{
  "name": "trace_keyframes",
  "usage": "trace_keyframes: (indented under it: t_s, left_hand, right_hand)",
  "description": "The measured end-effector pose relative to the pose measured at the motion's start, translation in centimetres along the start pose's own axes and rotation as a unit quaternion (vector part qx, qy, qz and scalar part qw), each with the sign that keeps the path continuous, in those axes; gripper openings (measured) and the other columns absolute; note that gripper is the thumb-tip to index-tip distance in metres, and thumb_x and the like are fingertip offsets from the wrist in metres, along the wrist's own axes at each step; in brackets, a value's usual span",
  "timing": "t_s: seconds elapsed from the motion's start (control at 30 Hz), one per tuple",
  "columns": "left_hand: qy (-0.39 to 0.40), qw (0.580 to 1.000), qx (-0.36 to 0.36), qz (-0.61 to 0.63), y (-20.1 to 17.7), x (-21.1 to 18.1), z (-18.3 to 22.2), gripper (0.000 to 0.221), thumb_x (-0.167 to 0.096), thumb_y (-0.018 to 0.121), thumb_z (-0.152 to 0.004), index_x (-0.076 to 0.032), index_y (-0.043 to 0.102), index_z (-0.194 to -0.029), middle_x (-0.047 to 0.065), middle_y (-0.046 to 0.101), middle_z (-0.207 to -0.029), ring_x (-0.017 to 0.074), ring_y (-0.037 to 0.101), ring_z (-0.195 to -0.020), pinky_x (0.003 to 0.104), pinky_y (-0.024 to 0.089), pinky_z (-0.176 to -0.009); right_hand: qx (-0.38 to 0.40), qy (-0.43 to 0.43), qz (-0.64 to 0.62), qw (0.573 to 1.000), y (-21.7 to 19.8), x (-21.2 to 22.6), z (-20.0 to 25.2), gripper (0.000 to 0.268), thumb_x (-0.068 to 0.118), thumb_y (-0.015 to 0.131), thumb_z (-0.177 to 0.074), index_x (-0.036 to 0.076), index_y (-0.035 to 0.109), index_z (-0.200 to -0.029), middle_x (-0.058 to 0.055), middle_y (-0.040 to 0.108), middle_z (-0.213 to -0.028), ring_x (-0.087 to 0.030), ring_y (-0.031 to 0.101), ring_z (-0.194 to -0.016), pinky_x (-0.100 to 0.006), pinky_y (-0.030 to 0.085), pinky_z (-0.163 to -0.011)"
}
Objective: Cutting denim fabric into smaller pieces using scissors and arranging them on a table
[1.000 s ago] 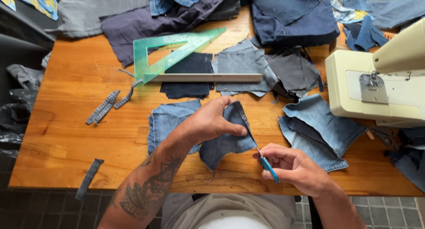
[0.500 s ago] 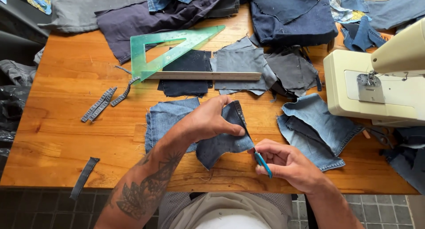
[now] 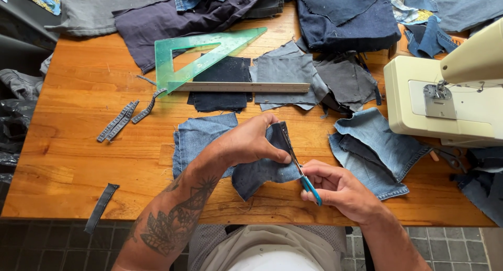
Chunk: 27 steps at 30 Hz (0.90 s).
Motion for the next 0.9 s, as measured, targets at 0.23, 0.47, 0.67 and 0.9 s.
trace_keyframes:
  t_s: [0.23,0.47,0.67,0.9]
  left_hand:
    - [0.008,1.0,0.007,-0.008,0.2,0.7,-0.7,0.116,-0.047,0.099,-0.061,-0.016,0.057,-0.165,-0.001,0.075,-0.134,0.0135,0.069,-0.118,0.03,0.055,-0.095]
    - [0.01,0.999,0.024,0.023,-0.1,-0.3,0.5,0.094,-0.039,0.1,-0.064,-0.017,0.067,-0.15,-0.002,0.079,-0.114,0.0113,0.071,-0.099,0.031,0.057,-0.083]
    - [0.087,0.994,-0.005,0.073,-0.3,1.9,-2.1,0.071,-0.031,0.114,-0.061,-0.009,0.079,-0.118,0.017,0.081,-0.09,0.0341,0.082,-0.083,0.046,0.067,-0.069]
    - [0.104,0.988,0.004,0.117,0.7,3.3,-3.0,0.066,-0.03,0.112,-0.067,-0.008,0.077,-0.118,0.017,0.085,-0.086,0.03,0.083,-0.074,0.044,0.07,-0.064]
  right_hand:
    - [0.004,-0.006,0.012,1.0,0.4,0.3,-0.1,0.049,-0.01,0.091,-0.091,-0.005,0.08,-0.139,-0.013,0.071,-0.129,-0.02,0.069,-0.121,-0.034,0.059,-0.102]
    - [0.013,-0.011,0.016,1.0,1.1,0.8,-0.1,0.049,-0.01,0.089,-0.093,-0.004,0.079,-0.14,-0.012,0.069,-0.127,-0.02,0.069,-0.12,-0.032,0.058,-0.102]
    - [-0.003,-0.083,0.036,0.996,0.9,-0.7,-0.5,0.047,-0.004,0.093,-0.089,-0.017,0.082,-0.133,-0.022,0.076,-0.124,-0.021,0.077,-0.093,-0.036,0.064,-0.079]
    - [-0.006,-0.084,0.027,0.996,0.2,-1.0,-0.3,0.045,-0.007,0.09,-0.092,-0.018,0.081,-0.134,-0.023,0.076,-0.122,-0.026,0.083,-0.092,-0.036,0.067,-0.075]
Point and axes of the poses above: each hand's wrist, its own z-axis away from the middle knuckle, its own y-axis out of the palm, x = y × z, the point moved 1 cm from there along -z, towards the middle knuckle
